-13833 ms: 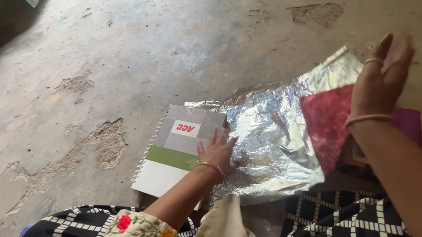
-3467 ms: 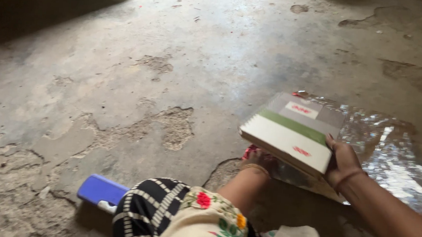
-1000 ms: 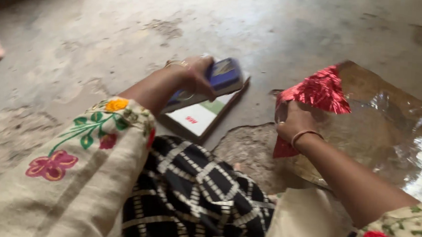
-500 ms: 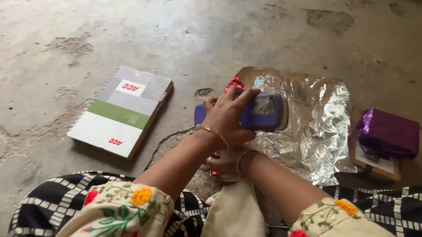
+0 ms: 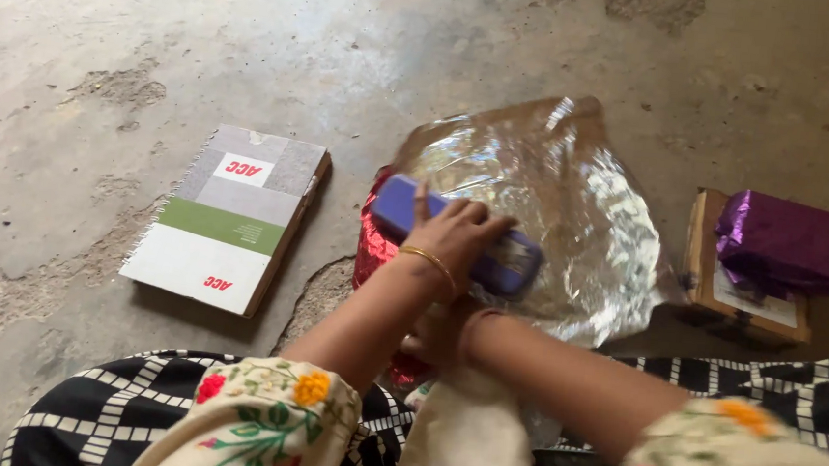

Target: The person wraps a small purple box and a blue pencil case with shiny red wrapping paper on the floor. They fold the paper around each item, smooth the edges, and place the wrapped items aside.

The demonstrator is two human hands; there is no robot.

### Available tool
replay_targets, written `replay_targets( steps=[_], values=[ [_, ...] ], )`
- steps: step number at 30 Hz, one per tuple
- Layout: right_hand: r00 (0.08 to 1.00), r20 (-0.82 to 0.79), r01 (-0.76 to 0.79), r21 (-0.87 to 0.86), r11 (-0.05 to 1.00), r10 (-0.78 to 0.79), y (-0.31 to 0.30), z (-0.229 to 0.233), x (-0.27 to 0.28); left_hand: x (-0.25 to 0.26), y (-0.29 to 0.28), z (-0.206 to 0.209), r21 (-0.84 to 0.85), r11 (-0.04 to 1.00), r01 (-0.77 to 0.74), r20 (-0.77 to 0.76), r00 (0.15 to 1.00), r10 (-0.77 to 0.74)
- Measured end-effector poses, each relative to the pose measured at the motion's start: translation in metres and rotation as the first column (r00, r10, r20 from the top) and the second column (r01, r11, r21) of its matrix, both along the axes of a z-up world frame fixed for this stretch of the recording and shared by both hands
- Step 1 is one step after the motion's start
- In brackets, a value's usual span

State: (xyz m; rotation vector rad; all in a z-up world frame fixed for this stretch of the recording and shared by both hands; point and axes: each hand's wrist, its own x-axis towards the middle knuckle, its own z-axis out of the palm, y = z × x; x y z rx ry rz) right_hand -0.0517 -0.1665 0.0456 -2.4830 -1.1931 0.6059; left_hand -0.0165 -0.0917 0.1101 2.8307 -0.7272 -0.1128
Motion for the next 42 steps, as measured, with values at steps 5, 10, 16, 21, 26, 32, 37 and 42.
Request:
replay_targets(
  steps=[5, 10, 16, 21, 26, 32, 37, 42],
  values=[
    [0.979, -0.111, -0.146, 0.210, 0.967, 0.172, -0.052, 0.032, 0.012, 0.008, 0.016, 0.000, 0.088, 0.982, -0.169, -0.091, 0.980, 0.177],
    [0.970, -0.239, -0.050, -0.031, 0.998, 0.042, -0.111, 0.060, 0.024, 0.001, 0.011, -0.009, 0.044, 0.986, -0.161, -0.144, 0.976, 0.166],
    [0.967, -0.060, 0.229, -0.235, 0.945, -0.249, -0.159, 0.057, 0.040, -0.003, 0.005, -0.033, 0.133, 0.990, 0.045, -0.244, 0.970, -0.011],
    [0.904, -0.188, 0.378, -0.069, 0.923, -0.384, -0.185, 0.037, 0.051, -0.015, 0.004, -0.056, 0.058, 0.977, 0.206, -0.065, 0.977, -0.202],
    [0.908, -0.146, 0.386, -0.071, 0.920, -0.392, -0.173, 0.017, 0.057, -0.020, -0.002, -0.063, 0.066, 0.996, 0.059, 0.100, 0.993, -0.065],
    [0.941, -0.128, 0.287, -0.190, 0.939, -0.313, -0.163, 0.013, 0.053, -0.033, 0.014, -0.029, 0.211, 0.955, -0.210, -0.278, 0.923, 0.265],
    [0.863, -0.217, 0.398, -0.268, 0.878, -0.457, -0.150, 0.028, 0.055, -0.028, 0.034, -0.006, 0.416, 0.875, -0.248, -0.357, 0.840, 0.408],
    [0.910, -0.060, 0.397, -0.153, 0.905, -0.409, -0.137, 0.042, 0.040, -0.023, 0.050, -0.019, 0.221, 0.903, -0.367, -0.291, 0.859, 0.421]
  ],
)
